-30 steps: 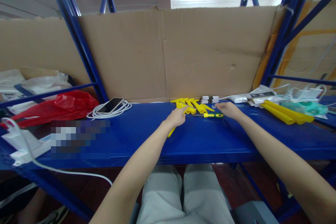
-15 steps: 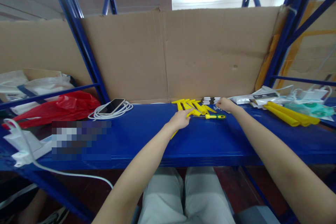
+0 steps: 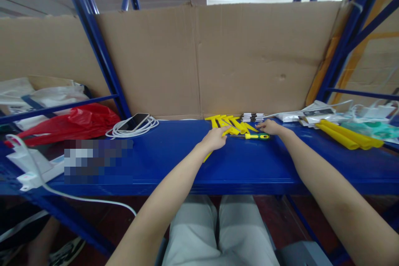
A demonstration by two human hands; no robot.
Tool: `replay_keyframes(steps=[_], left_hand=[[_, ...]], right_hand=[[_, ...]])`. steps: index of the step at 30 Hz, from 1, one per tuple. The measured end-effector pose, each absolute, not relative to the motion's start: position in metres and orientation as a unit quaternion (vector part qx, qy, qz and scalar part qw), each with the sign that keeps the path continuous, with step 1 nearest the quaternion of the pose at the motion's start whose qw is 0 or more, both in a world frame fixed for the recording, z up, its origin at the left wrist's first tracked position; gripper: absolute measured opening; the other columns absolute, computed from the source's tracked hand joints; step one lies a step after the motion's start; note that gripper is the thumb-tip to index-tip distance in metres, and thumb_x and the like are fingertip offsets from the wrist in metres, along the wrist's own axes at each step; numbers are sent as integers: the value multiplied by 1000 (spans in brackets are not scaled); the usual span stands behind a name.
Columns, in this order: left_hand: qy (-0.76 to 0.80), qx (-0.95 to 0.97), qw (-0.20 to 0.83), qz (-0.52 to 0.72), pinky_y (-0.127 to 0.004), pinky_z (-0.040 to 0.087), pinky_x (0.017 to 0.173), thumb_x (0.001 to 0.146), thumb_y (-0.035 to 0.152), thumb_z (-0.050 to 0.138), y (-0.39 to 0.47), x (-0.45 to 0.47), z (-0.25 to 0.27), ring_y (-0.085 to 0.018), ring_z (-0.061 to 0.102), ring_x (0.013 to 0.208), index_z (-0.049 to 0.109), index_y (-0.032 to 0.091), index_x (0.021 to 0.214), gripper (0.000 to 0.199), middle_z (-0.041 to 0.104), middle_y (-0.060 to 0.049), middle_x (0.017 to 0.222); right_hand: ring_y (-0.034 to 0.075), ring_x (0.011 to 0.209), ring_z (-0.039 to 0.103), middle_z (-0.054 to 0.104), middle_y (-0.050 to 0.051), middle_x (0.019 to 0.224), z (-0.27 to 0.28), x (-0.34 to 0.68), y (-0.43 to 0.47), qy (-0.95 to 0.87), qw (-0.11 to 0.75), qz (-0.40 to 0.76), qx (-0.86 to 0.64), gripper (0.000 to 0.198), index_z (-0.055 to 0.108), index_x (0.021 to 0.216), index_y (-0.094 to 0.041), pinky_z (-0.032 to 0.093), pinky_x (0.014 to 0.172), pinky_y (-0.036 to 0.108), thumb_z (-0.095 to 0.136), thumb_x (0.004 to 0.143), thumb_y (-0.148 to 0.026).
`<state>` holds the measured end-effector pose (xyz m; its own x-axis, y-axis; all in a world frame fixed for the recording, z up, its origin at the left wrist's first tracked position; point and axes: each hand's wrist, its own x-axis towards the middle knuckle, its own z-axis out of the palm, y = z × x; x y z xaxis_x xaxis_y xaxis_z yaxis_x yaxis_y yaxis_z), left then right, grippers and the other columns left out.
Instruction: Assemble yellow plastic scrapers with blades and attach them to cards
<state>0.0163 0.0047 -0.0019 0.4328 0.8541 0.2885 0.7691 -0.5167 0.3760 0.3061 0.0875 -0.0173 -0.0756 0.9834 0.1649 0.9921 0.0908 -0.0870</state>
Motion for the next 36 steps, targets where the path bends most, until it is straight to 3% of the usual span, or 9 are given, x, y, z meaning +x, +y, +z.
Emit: replay_keyframes(steps=[6,12,20,28,31,36], left_hand=[[483,839,103,228,-31,37,100,83,18,50,3,17,-2,-24,53,117,51,22,131,48,58,-8,126],[485,843,86,215,-30,39,98,83,17,50,1,17,1,-23,55,114,50,21,132,48,60,-9,123],[488,848,71,196,-30,40,97,85,18,48,2,18,0,-22,56,113,48,21,133,48,59,-9,123],[497,845,50,190,-32,39,98,86,17,46,0,19,2,-23,55,114,45,20,135,49,57,-10,126],[501,845,37,185,-34,40,98,86,17,46,0,19,1,-24,54,115,45,20,135,50,56,-11,127],[499,848,27,178,-34,39,99,85,17,46,1,20,-1,-24,52,118,47,21,134,48,56,-9,128]], right_hand=[[19,87,66,70,5,104,-13,304,81,-735,71,-21,-674,42,67,112,-20,48,74,23,47,76,-12],[17,73,65,73,5,90,-13,305,81,-762,72,-14,-643,40,71,104,-16,46,67,22,48,74,-6],[19,74,66,73,8,83,-11,303,75,-770,133,-3,-624,16,76,76,-14,48,65,22,60,71,-13],[15,65,63,70,5,69,-10,296,70,-714,132,52,-685,20,67,60,-15,45,57,20,54,65,-1],[16,64,62,68,5,65,-8,297,68,-706,169,33,-687,17,63,55,-16,45,58,21,56,67,-5],[16,66,59,65,5,65,3,279,63,-750,302,41,-586,13,60,57,-17,45,66,26,57,70,-18]])
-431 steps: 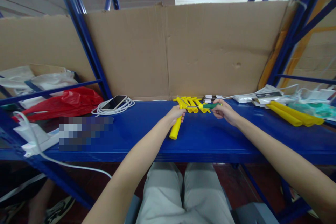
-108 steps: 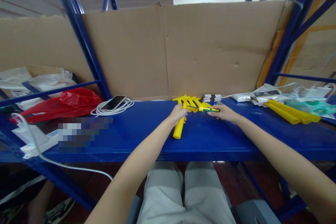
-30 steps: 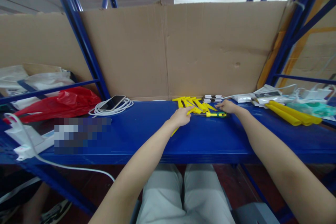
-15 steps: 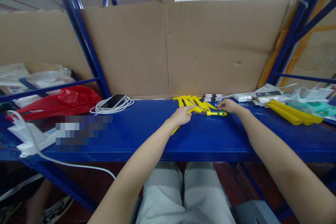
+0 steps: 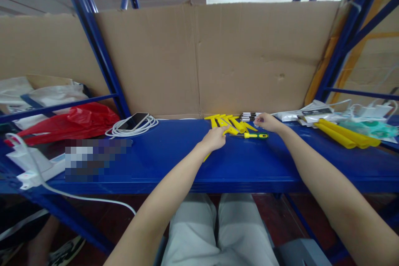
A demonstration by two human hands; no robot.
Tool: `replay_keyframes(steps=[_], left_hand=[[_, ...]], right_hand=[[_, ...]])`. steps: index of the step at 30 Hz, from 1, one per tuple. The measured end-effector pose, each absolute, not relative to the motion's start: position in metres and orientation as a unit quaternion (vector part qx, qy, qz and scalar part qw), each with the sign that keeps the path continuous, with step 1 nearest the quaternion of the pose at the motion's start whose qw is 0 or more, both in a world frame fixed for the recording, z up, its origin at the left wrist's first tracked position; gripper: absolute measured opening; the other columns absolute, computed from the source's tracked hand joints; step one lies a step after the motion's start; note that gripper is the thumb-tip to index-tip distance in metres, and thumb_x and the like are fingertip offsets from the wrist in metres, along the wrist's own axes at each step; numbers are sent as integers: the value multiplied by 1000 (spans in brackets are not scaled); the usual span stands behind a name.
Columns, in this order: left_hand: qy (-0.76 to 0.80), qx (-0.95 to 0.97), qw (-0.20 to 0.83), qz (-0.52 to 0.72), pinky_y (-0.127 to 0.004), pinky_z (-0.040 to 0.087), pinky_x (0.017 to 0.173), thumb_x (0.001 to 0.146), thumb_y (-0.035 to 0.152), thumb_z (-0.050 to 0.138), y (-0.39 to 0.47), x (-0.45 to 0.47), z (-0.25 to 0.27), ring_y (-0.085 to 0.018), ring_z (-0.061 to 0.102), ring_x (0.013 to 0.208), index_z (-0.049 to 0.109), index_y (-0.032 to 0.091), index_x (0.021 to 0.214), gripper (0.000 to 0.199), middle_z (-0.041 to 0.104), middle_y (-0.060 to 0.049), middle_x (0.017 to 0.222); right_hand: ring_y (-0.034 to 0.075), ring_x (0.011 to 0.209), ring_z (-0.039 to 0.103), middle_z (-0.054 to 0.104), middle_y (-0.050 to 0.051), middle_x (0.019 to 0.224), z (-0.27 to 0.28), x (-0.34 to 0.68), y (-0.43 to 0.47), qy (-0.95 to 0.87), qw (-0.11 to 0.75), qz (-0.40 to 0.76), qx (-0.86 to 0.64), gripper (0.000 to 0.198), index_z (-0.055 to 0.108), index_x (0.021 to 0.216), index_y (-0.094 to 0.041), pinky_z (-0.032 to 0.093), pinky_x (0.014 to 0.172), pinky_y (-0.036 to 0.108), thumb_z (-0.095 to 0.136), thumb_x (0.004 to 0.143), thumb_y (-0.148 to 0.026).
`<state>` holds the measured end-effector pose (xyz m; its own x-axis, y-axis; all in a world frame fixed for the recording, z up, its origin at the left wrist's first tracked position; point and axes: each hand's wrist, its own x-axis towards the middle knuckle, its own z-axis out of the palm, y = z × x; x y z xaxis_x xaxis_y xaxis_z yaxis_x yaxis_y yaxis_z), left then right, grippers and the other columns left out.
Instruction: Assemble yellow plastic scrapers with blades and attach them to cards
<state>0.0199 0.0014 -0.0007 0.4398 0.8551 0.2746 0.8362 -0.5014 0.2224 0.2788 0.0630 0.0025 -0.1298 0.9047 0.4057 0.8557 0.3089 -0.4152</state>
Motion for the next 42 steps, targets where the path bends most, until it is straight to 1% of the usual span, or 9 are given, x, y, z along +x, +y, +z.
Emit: replay_keyframes(steps=[3,6,12,16,21,35,42], left_hand=[[496,850,27,178,-33,38,100,85,17,47,2,21,-2,-23,52,118,47,23,133,48,56,-8,129],[494,850,30,179,-32,39,99,85,17,47,1,22,-1,-22,53,116,48,23,132,48,56,-7,128],[495,849,31,181,-32,42,95,85,17,46,-4,23,1,-23,55,114,49,24,132,47,58,-8,125],[499,847,30,181,-33,42,95,85,17,46,-4,23,1,-24,55,114,49,24,132,48,58,-8,126],[513,841,30,171,-34,42,95,85,19,47,-5,23,3,-24,56,113,45,24,135,50,58,-10,125],[523,835,29,172,-36,44,92,85,21,47,-7,23,4,-26,59,108,46,25,134,50,60,-11,122],[520,838,32,163,-36,44,92,84,20,48,-6,22,3,-26,59,108,46,27,134,51,61,-11,120]], right_hand=[[16,73,58,64,4,72,5,252,58,-782,373,65,-495,11,59,62,-18,45,73,28,58,70,-24],[16,74,56,62,3,75,2,225,54,-807,399,112,-420,14,58,66,-18,44,74,30,59,70,-31],[15,72,53,58,2,70,-4,206,50,-836,382,115,-377,14,57,63,-17,42,73,30,57,71,-29],[15,70,53,59,1,70,-6,207,51,-844,359,127,-378,13,57,65,-17,42,70,28,56,73,-28],[15,72,54,60,2,73,-6,204,51,-841,340,110,-407,11,57,65,-16,41,73,29,55,74,-23],[15,73,55,61,2,72,-3,200,43,-828,340,104,-434,9,60,65,-17,41,74,28,55,72,-19],[16,74,54,59,2,71,-3,202,46,-855,334,75,-390,7,59,64,-17,41,76,30,56,71,-17]])
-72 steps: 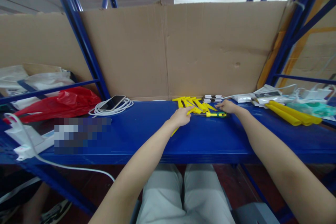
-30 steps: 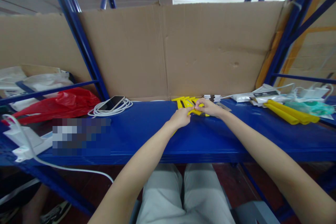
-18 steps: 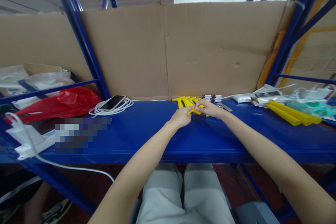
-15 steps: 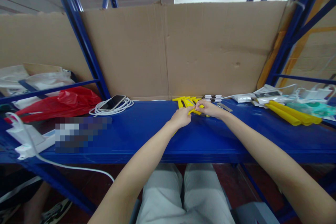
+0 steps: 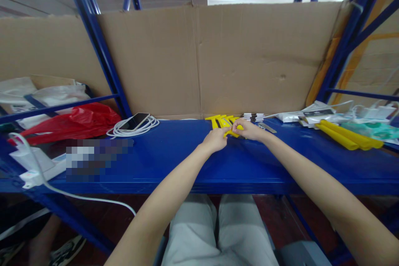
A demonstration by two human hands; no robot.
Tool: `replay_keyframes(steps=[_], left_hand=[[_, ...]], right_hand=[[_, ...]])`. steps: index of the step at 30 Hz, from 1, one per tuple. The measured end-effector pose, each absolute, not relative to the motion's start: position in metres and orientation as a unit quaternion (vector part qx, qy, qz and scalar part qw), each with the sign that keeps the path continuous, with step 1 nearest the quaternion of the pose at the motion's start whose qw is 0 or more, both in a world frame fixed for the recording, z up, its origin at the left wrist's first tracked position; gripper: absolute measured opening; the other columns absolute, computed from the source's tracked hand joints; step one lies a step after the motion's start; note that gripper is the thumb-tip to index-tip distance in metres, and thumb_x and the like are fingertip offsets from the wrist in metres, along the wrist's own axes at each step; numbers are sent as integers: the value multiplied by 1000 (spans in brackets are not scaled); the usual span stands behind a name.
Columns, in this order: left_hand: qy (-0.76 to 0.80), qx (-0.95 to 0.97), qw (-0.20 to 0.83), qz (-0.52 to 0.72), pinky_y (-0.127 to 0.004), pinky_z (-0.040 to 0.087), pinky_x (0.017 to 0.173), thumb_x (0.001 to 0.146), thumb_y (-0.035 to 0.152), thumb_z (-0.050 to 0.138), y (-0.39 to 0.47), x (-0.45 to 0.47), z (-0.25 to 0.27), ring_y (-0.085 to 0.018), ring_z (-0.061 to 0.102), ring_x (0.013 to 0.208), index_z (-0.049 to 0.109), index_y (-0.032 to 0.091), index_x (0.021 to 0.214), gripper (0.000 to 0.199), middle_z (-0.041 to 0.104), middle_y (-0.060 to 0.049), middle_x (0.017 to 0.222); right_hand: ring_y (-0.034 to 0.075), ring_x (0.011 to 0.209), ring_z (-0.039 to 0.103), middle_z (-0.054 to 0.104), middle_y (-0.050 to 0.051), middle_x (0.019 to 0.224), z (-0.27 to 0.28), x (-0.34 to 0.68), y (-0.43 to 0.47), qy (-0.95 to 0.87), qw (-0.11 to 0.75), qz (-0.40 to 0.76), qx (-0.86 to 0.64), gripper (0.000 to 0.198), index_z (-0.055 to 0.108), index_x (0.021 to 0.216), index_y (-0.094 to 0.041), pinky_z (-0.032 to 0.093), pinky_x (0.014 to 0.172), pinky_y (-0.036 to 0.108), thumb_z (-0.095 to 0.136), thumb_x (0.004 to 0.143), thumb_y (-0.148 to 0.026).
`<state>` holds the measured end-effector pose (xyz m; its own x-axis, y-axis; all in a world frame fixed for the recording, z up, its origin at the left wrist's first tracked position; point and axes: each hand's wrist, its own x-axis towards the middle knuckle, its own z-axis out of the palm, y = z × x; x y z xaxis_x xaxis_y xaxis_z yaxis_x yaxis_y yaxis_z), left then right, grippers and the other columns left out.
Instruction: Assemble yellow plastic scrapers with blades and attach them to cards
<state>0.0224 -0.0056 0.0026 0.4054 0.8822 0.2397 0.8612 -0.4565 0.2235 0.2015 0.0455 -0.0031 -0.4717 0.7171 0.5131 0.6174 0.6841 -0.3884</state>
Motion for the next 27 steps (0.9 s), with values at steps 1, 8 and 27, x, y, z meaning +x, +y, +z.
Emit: replay_keyframes(steps=[1,8,27], left_hand=[[517,840,30,164,-36,44,92,84,20,47,-5,22,2,-26,58,108,46,27,134,50,61,-10,121],[506,846,28,167,-37,42,95,85,20,48,-5,22,2,-26,56,111,45,26,135,51,59,-10,123],[537,820,9,199,-35,44,92,87,21,46,-3,21,6,-25,57,111,36,21,138,52,58,-13,123]], right_hand=[[16,73,54,59,2,71,-3,202,46,-856,334,75,-386,7,59,64,-17,41,76,31,56,71,-17],[16,75,55,60,2,74,-4,206,46,-852,330,116,-388,7,58,69,-17,43,77,32,56,73,-23],[9,45,54,61,-1,58,0,199,32,-693,397,405,-445,17,50,98,-17,41,42,19,55,82,-18]])
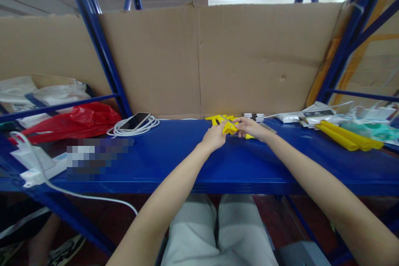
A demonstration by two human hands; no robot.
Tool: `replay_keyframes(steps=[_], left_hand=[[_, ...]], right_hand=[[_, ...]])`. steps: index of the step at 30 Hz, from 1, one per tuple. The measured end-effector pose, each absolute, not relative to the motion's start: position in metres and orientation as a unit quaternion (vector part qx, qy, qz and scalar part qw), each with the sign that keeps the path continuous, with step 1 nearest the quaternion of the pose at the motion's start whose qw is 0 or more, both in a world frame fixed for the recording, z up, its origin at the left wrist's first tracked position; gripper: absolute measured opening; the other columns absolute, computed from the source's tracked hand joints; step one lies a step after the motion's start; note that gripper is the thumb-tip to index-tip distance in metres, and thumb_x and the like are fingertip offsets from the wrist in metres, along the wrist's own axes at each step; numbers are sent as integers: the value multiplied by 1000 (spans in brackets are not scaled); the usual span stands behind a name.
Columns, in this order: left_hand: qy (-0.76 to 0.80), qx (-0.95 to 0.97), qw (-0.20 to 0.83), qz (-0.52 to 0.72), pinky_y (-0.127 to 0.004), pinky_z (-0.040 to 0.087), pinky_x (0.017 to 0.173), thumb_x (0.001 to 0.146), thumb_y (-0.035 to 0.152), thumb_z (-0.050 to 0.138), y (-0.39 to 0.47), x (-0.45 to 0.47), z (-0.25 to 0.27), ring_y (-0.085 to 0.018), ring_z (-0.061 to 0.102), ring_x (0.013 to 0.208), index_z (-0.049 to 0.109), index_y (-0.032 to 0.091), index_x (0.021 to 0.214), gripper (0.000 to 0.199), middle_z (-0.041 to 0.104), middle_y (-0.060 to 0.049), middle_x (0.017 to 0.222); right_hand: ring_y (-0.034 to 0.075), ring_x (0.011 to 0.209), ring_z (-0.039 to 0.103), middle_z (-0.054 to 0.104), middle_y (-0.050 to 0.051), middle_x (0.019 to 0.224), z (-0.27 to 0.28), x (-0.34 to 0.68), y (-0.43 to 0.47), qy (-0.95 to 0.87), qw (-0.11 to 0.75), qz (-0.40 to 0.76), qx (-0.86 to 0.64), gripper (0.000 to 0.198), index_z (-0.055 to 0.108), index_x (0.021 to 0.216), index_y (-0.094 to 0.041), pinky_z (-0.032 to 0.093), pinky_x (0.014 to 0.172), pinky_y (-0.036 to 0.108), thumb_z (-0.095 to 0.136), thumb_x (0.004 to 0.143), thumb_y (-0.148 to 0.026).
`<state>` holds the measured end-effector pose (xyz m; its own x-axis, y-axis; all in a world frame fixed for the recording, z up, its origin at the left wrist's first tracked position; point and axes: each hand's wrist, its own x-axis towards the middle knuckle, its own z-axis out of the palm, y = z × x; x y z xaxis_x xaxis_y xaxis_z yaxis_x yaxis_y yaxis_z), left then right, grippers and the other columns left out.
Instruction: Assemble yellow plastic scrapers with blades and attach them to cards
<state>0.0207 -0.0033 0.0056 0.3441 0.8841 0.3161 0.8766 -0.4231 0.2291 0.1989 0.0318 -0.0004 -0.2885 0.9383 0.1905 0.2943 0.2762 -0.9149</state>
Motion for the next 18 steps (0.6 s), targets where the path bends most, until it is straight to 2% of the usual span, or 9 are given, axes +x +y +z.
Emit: replay_keyframes(steps=[4,9,14,18], left_hand=[[546,824,-18,153,-37,44,91,87,27,47,-7,20,6,-27,57,111,29,21,140,57,57,-14,124],[525,844,-38,100,-37,44,89,84,32,53,-11,18,4,-28,56,111,23,28,143,66,54,-13,125],[516,851,-36,93,-35,45,87,86,25,48,-8,18,0,-26,58,108,22,31,144,63,55,-12,121],[507,856,-25,104,-34,43,89,86,20,46,-5,18,-3,-25,58,109,23,28,144,63,57,-12,118]], right_hand=[[6,37,47,57,-6,50,-2,196,33,-691,420,385,-445,19,50,96,-17,35,38,17,58,79,-17],[6,36,45,55,-7,48,1,194,31,-688,429,369,-454,16,51,93,-18,33,38,16,58,79,-17],[5,39,45,55,-6,50,6,195,25,-666,444,356,-483,12,51,92,-18,33,39,15,53,81,-14],[6,38,44,56,-5,51,3,195,29,-665,453,350,-479,11,52,89,-18,33,38,16,57,79,-19]])
